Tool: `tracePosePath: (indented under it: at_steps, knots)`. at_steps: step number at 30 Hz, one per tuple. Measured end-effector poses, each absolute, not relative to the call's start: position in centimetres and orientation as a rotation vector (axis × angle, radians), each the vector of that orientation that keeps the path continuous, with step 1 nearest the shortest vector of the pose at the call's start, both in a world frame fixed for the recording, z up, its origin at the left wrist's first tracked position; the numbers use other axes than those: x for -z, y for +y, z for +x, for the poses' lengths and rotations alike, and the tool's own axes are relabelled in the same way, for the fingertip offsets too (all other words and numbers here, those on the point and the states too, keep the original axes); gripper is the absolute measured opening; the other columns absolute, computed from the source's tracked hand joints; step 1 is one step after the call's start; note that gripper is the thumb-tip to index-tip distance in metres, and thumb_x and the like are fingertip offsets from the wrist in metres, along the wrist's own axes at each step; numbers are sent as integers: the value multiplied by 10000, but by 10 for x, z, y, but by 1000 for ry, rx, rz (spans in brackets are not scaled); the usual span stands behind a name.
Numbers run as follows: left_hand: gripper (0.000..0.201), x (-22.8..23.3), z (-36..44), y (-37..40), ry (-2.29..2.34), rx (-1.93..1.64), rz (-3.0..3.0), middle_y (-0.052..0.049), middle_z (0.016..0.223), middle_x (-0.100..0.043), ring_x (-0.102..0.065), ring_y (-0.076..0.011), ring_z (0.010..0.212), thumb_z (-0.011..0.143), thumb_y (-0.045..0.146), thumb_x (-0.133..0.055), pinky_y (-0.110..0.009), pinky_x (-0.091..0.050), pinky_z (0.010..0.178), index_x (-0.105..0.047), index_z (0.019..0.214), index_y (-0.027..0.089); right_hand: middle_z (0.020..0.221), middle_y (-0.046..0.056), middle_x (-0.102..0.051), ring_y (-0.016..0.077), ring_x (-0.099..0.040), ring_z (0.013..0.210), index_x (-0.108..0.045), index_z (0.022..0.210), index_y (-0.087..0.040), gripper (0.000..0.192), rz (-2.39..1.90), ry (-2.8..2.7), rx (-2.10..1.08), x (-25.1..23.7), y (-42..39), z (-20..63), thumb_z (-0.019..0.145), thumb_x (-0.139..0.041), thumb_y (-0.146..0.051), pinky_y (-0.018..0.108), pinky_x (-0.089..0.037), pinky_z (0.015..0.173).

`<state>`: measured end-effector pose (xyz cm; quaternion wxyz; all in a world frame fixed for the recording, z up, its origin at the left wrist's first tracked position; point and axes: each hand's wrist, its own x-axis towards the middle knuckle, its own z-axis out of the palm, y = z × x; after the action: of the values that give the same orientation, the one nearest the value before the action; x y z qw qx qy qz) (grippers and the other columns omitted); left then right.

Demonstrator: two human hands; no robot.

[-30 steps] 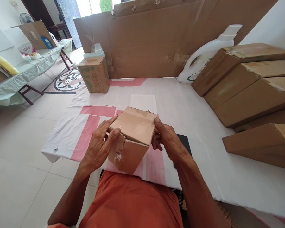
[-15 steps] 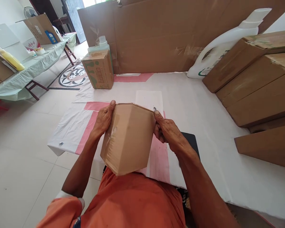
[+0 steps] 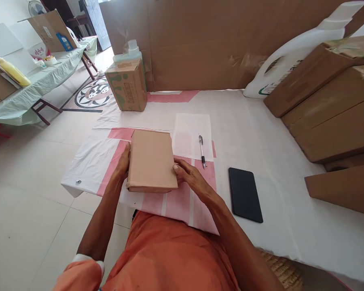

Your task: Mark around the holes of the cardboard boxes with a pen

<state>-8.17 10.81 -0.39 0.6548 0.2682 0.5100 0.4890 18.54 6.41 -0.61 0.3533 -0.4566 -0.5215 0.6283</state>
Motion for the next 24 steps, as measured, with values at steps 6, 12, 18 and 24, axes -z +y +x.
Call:
tracePosePath:
  at_steps: [6, 12, 18, 24]
  knots:
    - [686, 8, -89, 94, 1121, -1117, 561, -138, 1103, -851, -816, -328, 1061, 1000, 741, -554, -443, -633, 990, -742, 1348, 180, 1556, 157, -613, 338, -633, 1350, -465, 1635, -259, 950, -1018, -1364, -1817, 16, 32, 179, 836, -863, -586, 484, -584, 1044]
    - [681, -23, -75, 85, 1087, -1202, 648, -107, 1268, -821, -759, -322, 1242, 989, 715, -615, -434, -580, 1104, -657, 1489, 254, 1308, 117, -758, 331, -706, 1147, -637, 1421, -215, 708, -1262, -1404, -1532, -4, 20, 171, 857, -820, -601, 459, -585, 948]
    - [761, -70, -64, 56, 1052, -1196, 759, -68, 1499, -706, -542, -329, 1528, 954, 828, -540, -455, -482, 1231, -609, 1548, 358, 1353, 120, -736, 332, -712, 1136, -543, 1534, -249, 835, -1287, -1355, -1424, -50, 14, 184, 868, -784, -691, 442, -592, 936]
    - [719, -86, -60, 32, 1057, -1317, 842, -87, 1503, -681, -372, -349, 1630, 876, 827, -664, -433, -424, 1266, -749, 1375, 315, 1428, 170, -686, 300, -789, 963, -182, 1733, -310, 1119, -1176, -1157, -1637, -40, -14, 172, 873, -798, -676, 486, -647, 880]
